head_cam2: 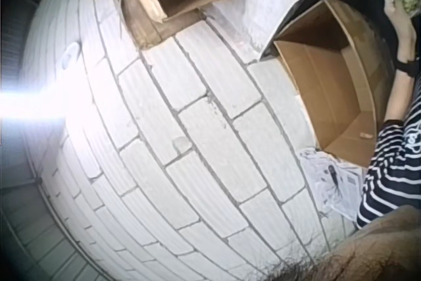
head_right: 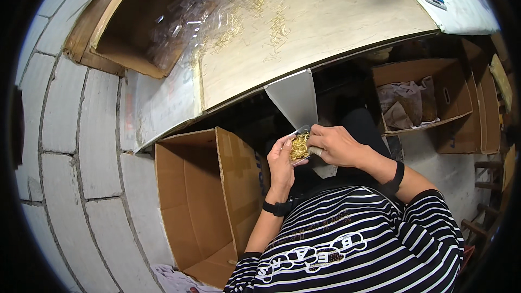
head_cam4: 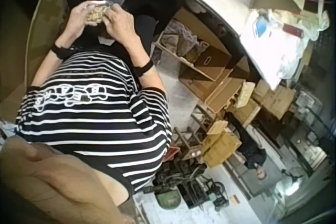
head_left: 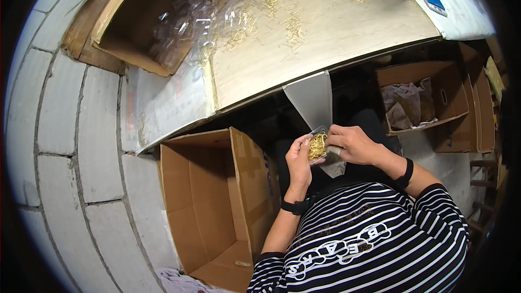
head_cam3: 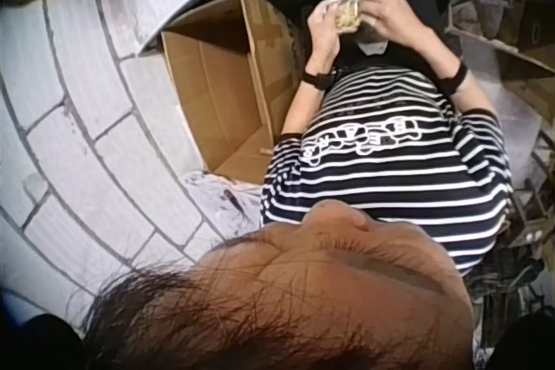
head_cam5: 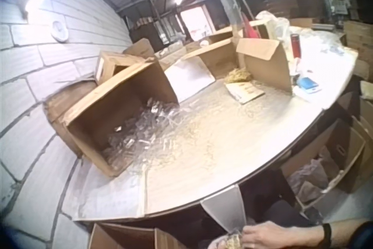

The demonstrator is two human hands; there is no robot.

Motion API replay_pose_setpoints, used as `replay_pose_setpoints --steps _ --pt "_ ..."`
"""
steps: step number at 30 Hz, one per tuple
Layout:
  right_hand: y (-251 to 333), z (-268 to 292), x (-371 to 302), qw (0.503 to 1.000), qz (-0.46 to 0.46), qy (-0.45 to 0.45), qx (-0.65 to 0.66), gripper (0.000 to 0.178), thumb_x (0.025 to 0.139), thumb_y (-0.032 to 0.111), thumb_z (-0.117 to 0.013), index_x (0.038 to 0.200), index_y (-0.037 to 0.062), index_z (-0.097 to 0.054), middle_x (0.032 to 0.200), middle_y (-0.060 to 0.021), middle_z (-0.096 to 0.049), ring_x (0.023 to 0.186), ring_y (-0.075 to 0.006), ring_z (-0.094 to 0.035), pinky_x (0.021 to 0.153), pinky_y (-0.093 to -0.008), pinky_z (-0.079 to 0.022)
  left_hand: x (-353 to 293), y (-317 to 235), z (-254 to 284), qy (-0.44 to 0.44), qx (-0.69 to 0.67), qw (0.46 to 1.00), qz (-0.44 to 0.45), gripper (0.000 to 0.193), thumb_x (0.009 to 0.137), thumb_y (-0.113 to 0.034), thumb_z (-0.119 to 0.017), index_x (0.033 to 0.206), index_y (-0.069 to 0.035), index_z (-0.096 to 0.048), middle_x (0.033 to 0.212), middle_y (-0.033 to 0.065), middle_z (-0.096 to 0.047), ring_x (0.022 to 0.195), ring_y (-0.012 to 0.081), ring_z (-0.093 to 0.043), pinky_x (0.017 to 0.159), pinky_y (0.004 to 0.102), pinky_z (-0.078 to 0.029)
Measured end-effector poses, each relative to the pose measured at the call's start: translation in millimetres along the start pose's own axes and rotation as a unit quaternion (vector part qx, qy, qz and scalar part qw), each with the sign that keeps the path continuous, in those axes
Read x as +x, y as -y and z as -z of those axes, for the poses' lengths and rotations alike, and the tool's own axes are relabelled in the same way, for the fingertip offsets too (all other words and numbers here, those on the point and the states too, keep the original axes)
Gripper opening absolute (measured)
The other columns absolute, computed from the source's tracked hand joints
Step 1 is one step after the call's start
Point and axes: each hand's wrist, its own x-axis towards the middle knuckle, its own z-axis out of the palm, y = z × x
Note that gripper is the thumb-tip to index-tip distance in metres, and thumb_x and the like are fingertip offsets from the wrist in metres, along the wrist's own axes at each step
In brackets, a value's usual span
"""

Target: The person repeatedly scoops small yellow items from a table into clear plastic bags and places them into a cardboard box. The person also handles a larger bag of the same items, pouring them onto the table to replenish the supply.

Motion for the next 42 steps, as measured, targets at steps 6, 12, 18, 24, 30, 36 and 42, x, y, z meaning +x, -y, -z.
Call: replay_pose_setpoints --steps 6,12,18,24,30,36,42 --pt "6.8 -1.9 19.3 0.991 -0.083 0.079 -0.067 0.015 0.073 0.014 -0.066 0.087 0.0064 -0.067 0.083 -0.0108 -0.058 0.076 -0.0322 -0.061 0.066 -0.0415 -0.049 -0.1 3.8 8.1 -0.004 -0.023 0.999 0.037 0.024 0.096 -0.015 -0.047 0.111 0.001 -0.055 0.093 0.0103 -0.064 0.073 0.016 -0.066 0.055 0.0275 -0.058" --pt "-7.5 40.3 81.1 0.99 -0.004 -0.138 -0.032 0.016 0.074 0.0 -0.059 0.09 -0.0006 -0.062 0.085 -0.0156 -0.061 0.081 -0.0351 -0.061 0.069 -0.041 -0.05 6.2 22.6 52.8 -0.04 -0.023 0.997 0.058 0.023 0.094 -0.012 -0.049 0.111 0.002 -0.055 0.094 0.0125 -0.065 0.075 0.0194 -0.067 0.054 0.0298 -0.058" --pt "-60.8 48.4 168.5 0.972 0.005 -0.135 -0.192 0.043 0.076 -0.002 -0.05 0.118 0.0015 -0.053 0.13 -0.0164 -0.049 0.123 -0.0311 -0.044 0.098 -0.037 -0.041 38.5 53.4 60.9 -0.023 -0.024 0.995 0.097 0.032 0.098 -0.024 -0.041 0.108 0.002 -0.056 0.092 0.0131 -0.065 0.075 0.0207 -0.067 0.056 0.0324 -0.058" --pt "-73.0 56.6 159.5 0.966 -0.027 -0.13 -0.22 0.044 0.075 -0.001 -0.05 0.119 0.0012 -0.054 0.131 -0.0129 -0.05 0.125 -0.0281 -0.044 0.101 -0.036 -0.039 69.8 49.9 26.4 0.036 -0.015 0.993 0.115 0.037 0.1 -0.029 -0.035 0.11 0.003 -0.051 0.095 0.0141 -0.064 0.076 0.0217 -0.067 0.056 0.0319 -0.059" --pt "-49.0 55.3 133.6 0.991 -0.048 -0.103 -0.065 0.04 0.079 0.001 -0.051 0.119 0.0031 -0.055 0.127 -0.0145 -0.053 0.123 -0.0292 -0.046 0.1 -0.036 -0.04 76.7 53.2 17.1 0.042 -0.026 0.992 0.114 0.036 0.098 -0.027 -0.035 0.11 0.004 -0.051 0.097 0.0141 -0.063 0.076 0.0222 -0.067 0.055 0.032 -0.058" --pt "-51.9 44.0 143.2 0.973 0.008 -0.145 -0.179 0.039 0.085 0.008 -0.053 0.123 0.0039 -0.051 0.134 -0.0149 -0.046 0.126 -0.0308 -0.042 0.103 -0.0376 -0.037 73.5 53.8 13.8 0.048 -0.04 0.993 0.1 0.036 0.098 -0.03 -0.039 0.109 0.002 -0.052 0.097 0.0131 -0.063 0.077 0.022 -0.067 0.055 0.0324 -0.059" --pt "-12.9 33.5 96.0 0.978 0.035 -0.118 -0.166 0.041 0.076 0.001 -0.058 0.117 0.0002 -0.054 0.127 -0.0149 -0.053 0.122 -0.0313 -0.046 0.101 -0.0402 -0.04 66.6 43.4 6.5 0.018 -0.034 0.994 0.105 0.037 0.098 -0.03 -0.037 0.111 0.001 -0.052 0.095 0.0115 -0.064 0.075 0.0208 -0.067 0.053 0.0309 -0.058"
